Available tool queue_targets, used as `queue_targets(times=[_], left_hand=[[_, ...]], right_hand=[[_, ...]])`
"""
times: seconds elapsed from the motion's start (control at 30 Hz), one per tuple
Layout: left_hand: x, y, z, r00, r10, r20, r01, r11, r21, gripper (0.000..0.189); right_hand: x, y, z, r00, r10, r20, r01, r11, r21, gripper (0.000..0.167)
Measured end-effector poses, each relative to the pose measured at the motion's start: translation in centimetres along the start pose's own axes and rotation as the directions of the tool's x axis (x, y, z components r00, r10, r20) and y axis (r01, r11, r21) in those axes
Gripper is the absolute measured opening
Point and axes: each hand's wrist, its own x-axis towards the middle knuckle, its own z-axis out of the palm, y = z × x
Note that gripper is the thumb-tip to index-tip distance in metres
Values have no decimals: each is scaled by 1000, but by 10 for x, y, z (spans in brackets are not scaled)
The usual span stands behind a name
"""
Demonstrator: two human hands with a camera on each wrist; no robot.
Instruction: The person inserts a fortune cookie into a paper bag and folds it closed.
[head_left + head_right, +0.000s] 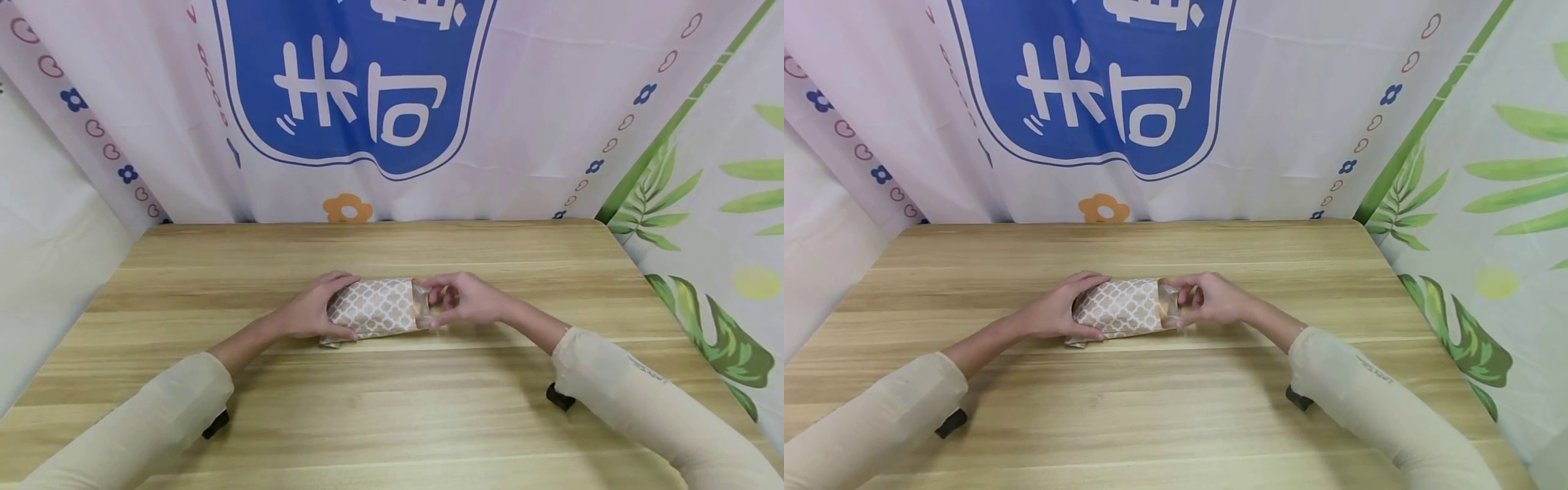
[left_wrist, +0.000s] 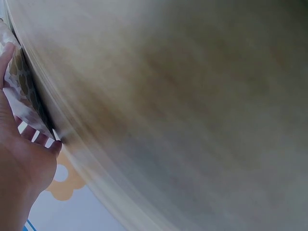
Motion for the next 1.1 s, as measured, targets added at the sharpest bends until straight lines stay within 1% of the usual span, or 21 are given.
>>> queue_targets(times=[0.07, 0.17, 0.37, 0.47, 0.67, 0.83, 0.93, 1.1], left_hand=[[0, 0, 0, 1000, -2, 3, 2, 1000, 1, 106], [0, 0, 0, 1000, 0, 3, 0, 1000, -2, 105], [0, 0, 0, 1000, 3, 3, -3, 1000, -1, 105], [1, 0, 0, 1000, 6, 4, -6, 1000, 2, 104], [0, -1, 1, 1000, 10, 1, -10, 1000, 8, 104], [0, -1, 1, 1000, 15, -1, -15, 1000, 2, 103], [0, -1, 1, 1000, 12, 1, -12, 1000, -1, 104], [0, 0, 1, 1000, -4, 11, 4, 1000, -3, 107]], right_hand=[[2, 0, 0, 1000, 23, 2, -23, 999, 28, 70], [3, 1, 1, 999, 41, -15, -40, 998, 48, 67], [6, 1, 8, 997, 21, -68, -16, 997, 77, 63], [10, -2, 13, 995, 23, -98, -17, 997, 71, 62], [14, -7, 21, 987, 53, -152, -44, 997, 57, 57], [17, -6, 25, 979, 83, -186, -71, 995, 66, 54], [17, -5, 26, 978, 93, -187, -81, 994, 69, 54], [14, -7, 22, 982, 110, -154, -98, 991, 87, 59]])
